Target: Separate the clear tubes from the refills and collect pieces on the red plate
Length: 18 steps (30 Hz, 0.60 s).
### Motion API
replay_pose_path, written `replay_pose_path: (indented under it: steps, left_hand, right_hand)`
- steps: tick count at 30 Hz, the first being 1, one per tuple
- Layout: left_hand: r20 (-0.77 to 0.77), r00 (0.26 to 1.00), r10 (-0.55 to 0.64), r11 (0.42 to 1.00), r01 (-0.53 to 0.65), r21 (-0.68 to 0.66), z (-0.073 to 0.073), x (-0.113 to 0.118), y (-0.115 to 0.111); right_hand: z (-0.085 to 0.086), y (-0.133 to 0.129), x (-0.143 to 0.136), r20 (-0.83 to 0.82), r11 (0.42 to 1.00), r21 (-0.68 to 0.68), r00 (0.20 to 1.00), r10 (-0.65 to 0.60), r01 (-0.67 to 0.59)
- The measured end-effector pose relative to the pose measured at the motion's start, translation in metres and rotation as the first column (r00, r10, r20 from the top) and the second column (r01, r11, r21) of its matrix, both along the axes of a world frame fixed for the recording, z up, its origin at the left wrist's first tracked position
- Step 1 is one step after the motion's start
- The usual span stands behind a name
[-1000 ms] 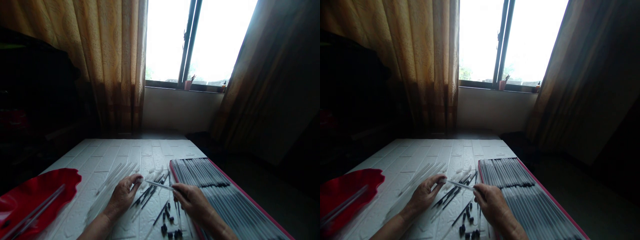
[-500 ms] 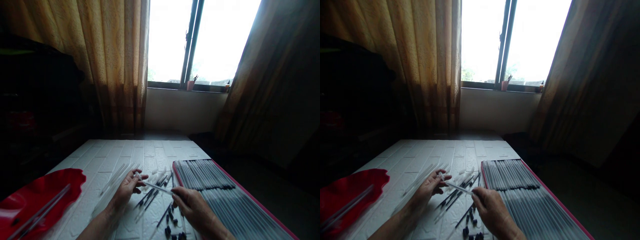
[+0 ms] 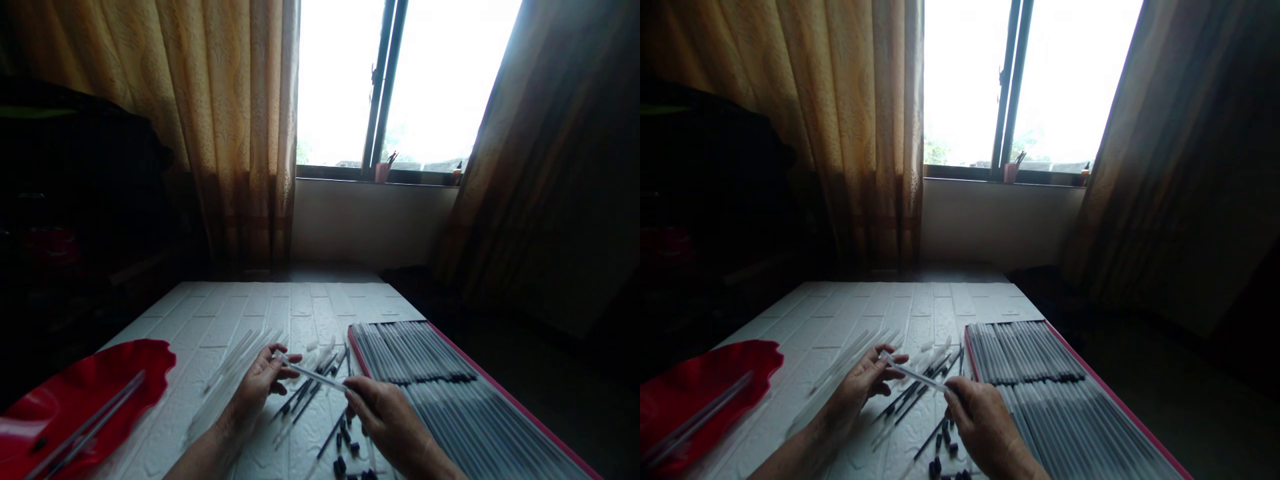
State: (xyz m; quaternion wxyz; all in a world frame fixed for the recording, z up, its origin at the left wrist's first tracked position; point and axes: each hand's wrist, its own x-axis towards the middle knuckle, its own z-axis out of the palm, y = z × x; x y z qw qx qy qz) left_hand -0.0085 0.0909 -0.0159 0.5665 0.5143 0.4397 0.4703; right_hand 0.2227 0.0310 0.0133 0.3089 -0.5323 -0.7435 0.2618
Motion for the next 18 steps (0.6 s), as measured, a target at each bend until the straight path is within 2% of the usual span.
replay_pose_path:
  steps: [10,18]
  left_hand:
    - [0.11,0.994,-0.008,0.997,0.016,-0.075,-0.0042,-0.0008,0.0039]
    - [0.11,0.994,0.01,0.996,0.0,-0.088,-0.0017,0.0009,0.0017]
  right_hand:
    - [-0.001,-0.0013,0.0003,0.003,1.0,-0.012,1.0,0.004,-0.004]
    - [-0.0014,-0.0001,-0.0017,0.013,1.0,0.0,1.0,-0.013,0.013]
